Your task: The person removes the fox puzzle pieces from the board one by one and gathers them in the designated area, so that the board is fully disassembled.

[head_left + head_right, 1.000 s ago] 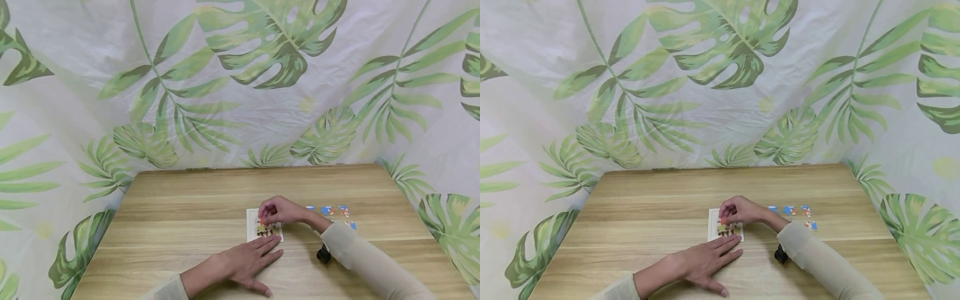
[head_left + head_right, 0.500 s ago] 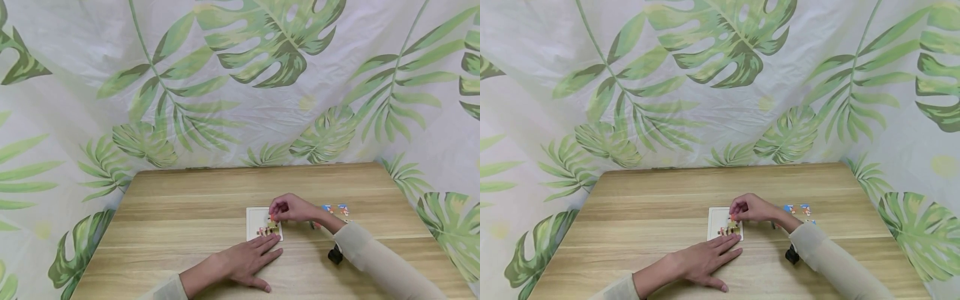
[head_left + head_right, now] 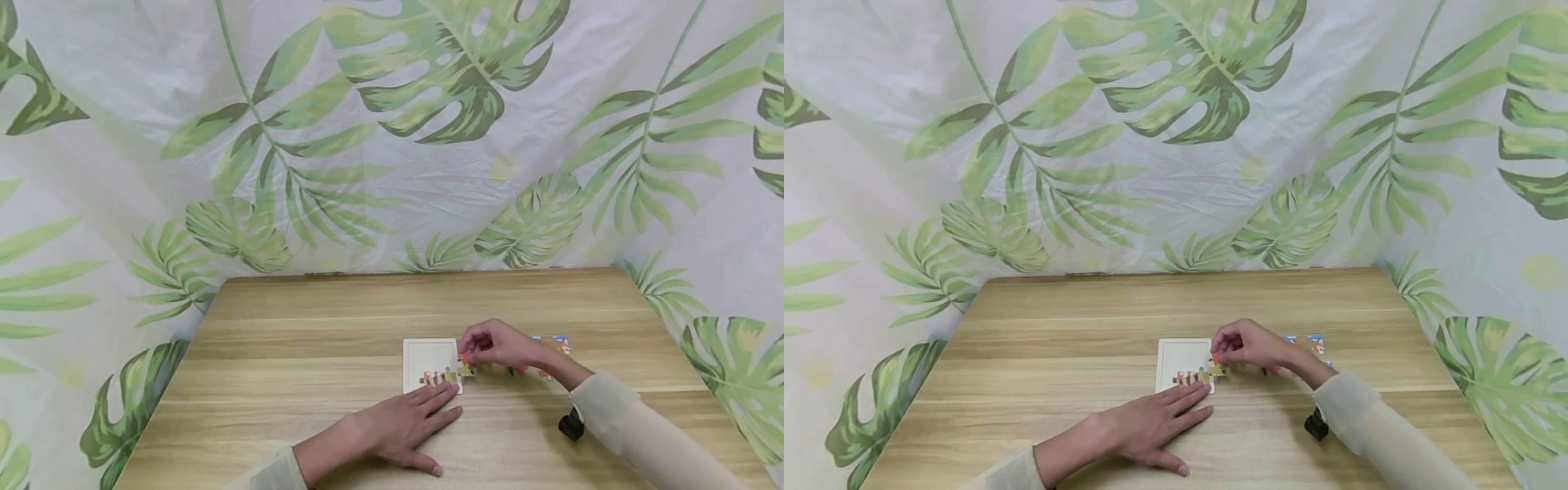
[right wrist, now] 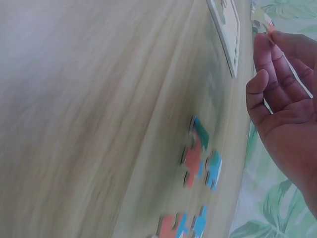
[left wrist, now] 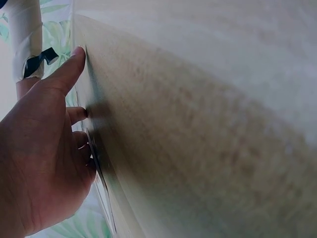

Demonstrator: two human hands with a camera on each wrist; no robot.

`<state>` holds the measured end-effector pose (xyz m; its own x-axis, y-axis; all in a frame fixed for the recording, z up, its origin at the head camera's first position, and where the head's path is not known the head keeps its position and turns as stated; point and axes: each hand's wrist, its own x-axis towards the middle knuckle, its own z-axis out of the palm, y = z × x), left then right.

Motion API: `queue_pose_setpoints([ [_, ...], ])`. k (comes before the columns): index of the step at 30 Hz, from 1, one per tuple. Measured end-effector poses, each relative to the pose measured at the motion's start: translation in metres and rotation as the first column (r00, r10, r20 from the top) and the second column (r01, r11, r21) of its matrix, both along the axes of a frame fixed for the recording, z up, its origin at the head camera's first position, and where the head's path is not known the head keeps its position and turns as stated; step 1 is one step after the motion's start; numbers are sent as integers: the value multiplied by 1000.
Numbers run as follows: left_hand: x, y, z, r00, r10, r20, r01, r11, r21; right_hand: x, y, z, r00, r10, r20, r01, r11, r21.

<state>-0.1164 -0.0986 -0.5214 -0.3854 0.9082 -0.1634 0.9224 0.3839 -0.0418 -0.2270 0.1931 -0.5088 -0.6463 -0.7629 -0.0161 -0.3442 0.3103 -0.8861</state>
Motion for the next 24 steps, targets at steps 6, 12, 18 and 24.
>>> queue_pose_setpoints([
  [6,1,0,-2,1000,-7,-29,7,1000,6,7,16,0,1000,-23,3,23,999,23],
  [12,1,-1,-2,1000,-7,-22,7,1000,1,16,32,-1,1000,-21,-9,21,999,40],
  [18,1,-1,-2,1000,-12,-28,12,1000,7,24,44,1,1000,-9,-30,10,999,34],
  [24,1,-1,-2,999,-14,-36,14,1000,11,32,55,3,999,-3,-40,5,999,32],
])
